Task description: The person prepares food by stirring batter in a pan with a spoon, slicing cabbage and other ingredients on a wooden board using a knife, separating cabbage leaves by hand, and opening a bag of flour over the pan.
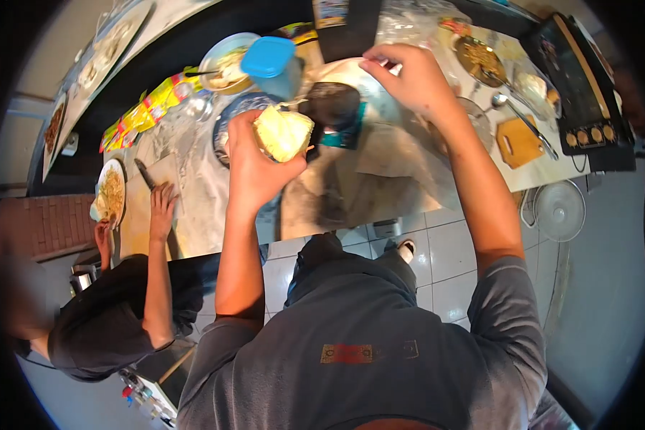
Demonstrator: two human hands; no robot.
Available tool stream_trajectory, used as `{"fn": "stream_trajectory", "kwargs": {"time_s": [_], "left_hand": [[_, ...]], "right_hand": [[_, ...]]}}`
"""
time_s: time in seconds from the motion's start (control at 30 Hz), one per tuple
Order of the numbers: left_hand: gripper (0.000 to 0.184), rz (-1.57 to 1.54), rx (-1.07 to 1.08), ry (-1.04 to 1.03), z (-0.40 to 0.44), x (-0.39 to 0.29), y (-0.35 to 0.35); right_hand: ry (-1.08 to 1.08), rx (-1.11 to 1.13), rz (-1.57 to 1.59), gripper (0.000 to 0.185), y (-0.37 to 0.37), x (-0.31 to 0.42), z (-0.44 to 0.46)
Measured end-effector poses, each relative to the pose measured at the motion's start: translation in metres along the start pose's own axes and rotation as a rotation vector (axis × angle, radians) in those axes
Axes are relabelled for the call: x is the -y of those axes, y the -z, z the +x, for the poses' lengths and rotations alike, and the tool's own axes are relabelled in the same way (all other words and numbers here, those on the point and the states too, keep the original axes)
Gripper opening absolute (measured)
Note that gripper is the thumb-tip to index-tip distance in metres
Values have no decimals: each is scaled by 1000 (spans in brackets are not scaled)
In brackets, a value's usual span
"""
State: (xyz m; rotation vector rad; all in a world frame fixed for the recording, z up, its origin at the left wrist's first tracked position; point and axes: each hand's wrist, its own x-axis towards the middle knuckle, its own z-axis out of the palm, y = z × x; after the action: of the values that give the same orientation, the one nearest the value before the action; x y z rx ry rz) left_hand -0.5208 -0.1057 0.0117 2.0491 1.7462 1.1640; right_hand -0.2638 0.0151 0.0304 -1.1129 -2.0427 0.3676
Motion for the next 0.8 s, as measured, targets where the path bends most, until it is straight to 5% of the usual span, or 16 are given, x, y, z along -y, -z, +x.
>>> {"fn": "stream_trajectory", "kwargs": {"time_s": [0.3, 0.47, 0.8], "left_hand": [[76, -59, 152, -93, -24, -204, -137], [79, -169, 239, -106, -21, -284, -219], [81, -327, 366, 36, -11, -327, -335]], "right_hand": [[-435, -153, 188, 19, 198, -90, -214], [-520, -205, 12, 20, 292, -132, -308], [-679, -194, 27, 30, 322, -213, -342]]}}
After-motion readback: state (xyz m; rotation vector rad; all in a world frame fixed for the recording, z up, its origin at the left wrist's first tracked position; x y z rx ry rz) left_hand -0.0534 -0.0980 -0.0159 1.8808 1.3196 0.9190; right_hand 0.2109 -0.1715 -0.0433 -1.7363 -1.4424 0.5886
